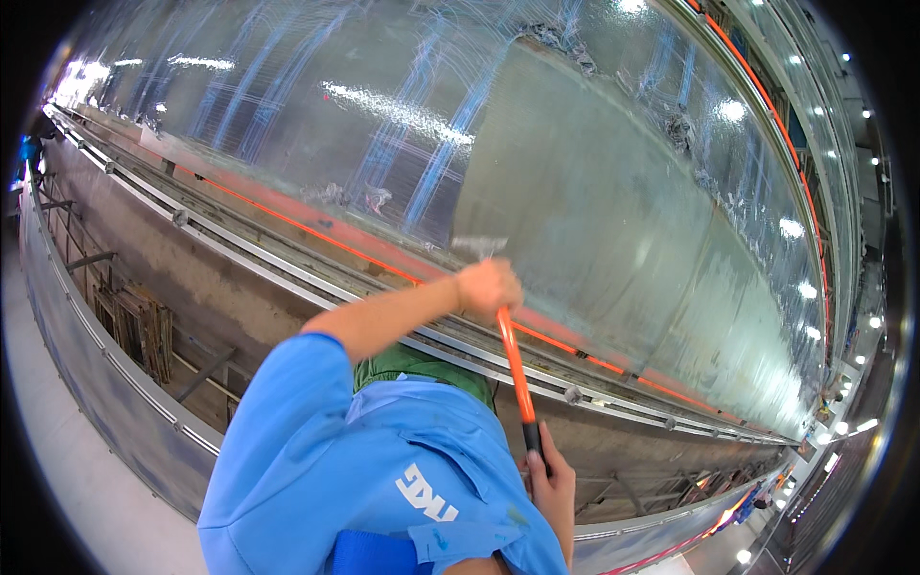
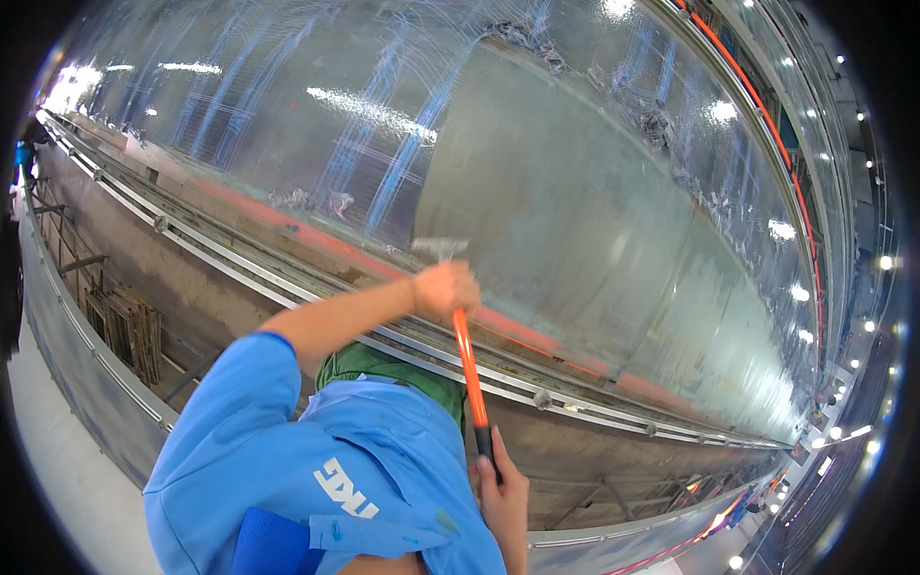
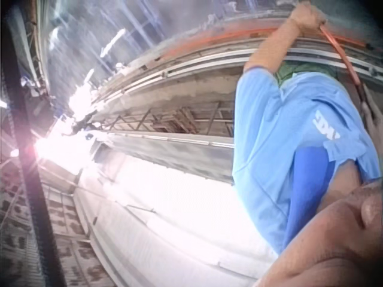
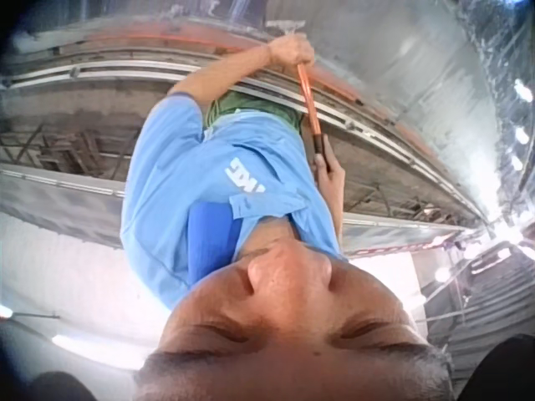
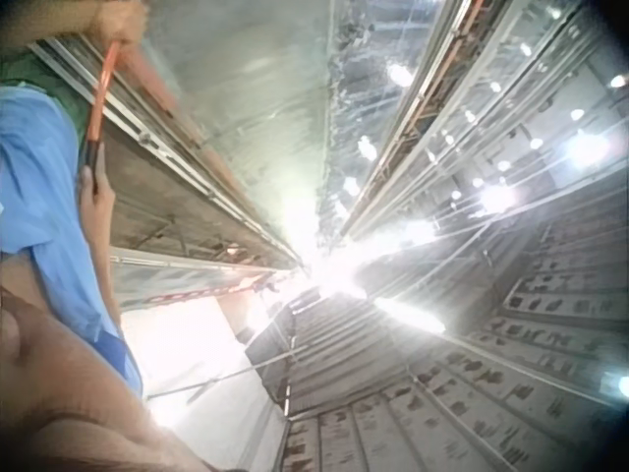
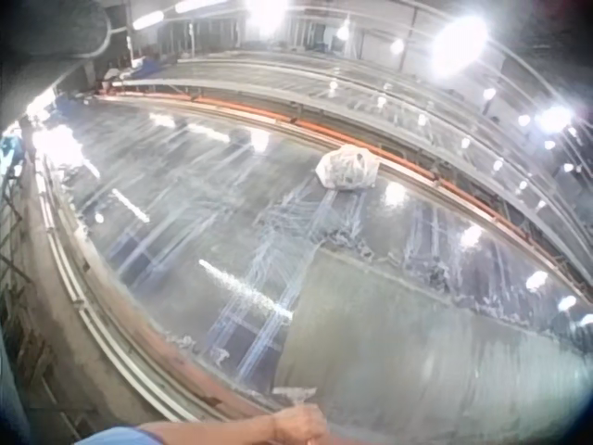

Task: The person uses a long-handled scraper to remove a thick, gray resin-like substance from a large, curved glass surface. They repeatedly scrape the material into clumps and move along the surface to clear different sections.

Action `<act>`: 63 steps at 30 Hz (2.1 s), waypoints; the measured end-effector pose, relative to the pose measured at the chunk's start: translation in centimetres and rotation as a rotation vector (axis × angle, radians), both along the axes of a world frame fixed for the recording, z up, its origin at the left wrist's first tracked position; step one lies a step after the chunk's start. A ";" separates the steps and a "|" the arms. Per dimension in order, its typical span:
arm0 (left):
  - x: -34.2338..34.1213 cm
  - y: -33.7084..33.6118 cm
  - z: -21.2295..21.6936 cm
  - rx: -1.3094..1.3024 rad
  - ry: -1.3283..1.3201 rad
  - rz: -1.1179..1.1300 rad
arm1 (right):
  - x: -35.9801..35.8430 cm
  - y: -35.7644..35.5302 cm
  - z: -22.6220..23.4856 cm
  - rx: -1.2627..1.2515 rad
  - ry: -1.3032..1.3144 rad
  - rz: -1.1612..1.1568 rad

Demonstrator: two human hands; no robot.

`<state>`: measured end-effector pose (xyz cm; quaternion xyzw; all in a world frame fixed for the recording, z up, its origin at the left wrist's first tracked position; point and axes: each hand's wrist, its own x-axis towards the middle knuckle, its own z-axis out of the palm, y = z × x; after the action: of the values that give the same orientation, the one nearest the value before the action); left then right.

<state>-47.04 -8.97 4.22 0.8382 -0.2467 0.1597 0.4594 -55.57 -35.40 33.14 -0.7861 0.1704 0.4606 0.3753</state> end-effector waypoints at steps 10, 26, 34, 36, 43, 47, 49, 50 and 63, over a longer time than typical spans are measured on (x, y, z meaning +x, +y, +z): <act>-2.0 -3.2 1.4 -0.055 -0.008 0.193 | -3.6 -3.1 -0.3 0.477 -0.413 0.094; -9.1 -2.7 -1.8 -0.228 -0.134 0.465 | -8.4 4.8 -7.9 1.315 -1.103 0.422; -6.1 -0.7 -1.5 -0.325 -0.210 0.500 | -5.2 10.4 -6.8 1.323 -1.197 0.228; -4.7 0.5 -1.9 -0.320 -0.191 0.512 | -3.8 11.5 -6.4 1.299 -1.191 0.215; 3.5 6.7 -2.1 -0.309 -0.224 0.521 | 5.1 15.8 -7.6 1.397 -1.065 0.430; 9.8 10.7 -2.6 -0.305 -0.254 0.518 | 11.0 19.4 -9.4 1.509 -1.099 0.459; 13.4 12.9 -3.1 -0.306 -0.284 0.495 | 14.6 20.9 -9.7 1.526 -1.043 0.558; 15.1 14.0 -3.3 -0.305 -0.295 0.490 | 15.8 21.9 -9.8 1.498 -1.057 0.554; 36.2 25.5 -4.5 -0.325 -0.411 0.587 | 33.3 35.3 -11.7 1.427 -1.407 0.050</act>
<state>-10.86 16.51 -0.27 0.7400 -0.0550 0.4857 0.4621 -22.30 -0.09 21.43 -0.4739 -0.4230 -0.1069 0.7648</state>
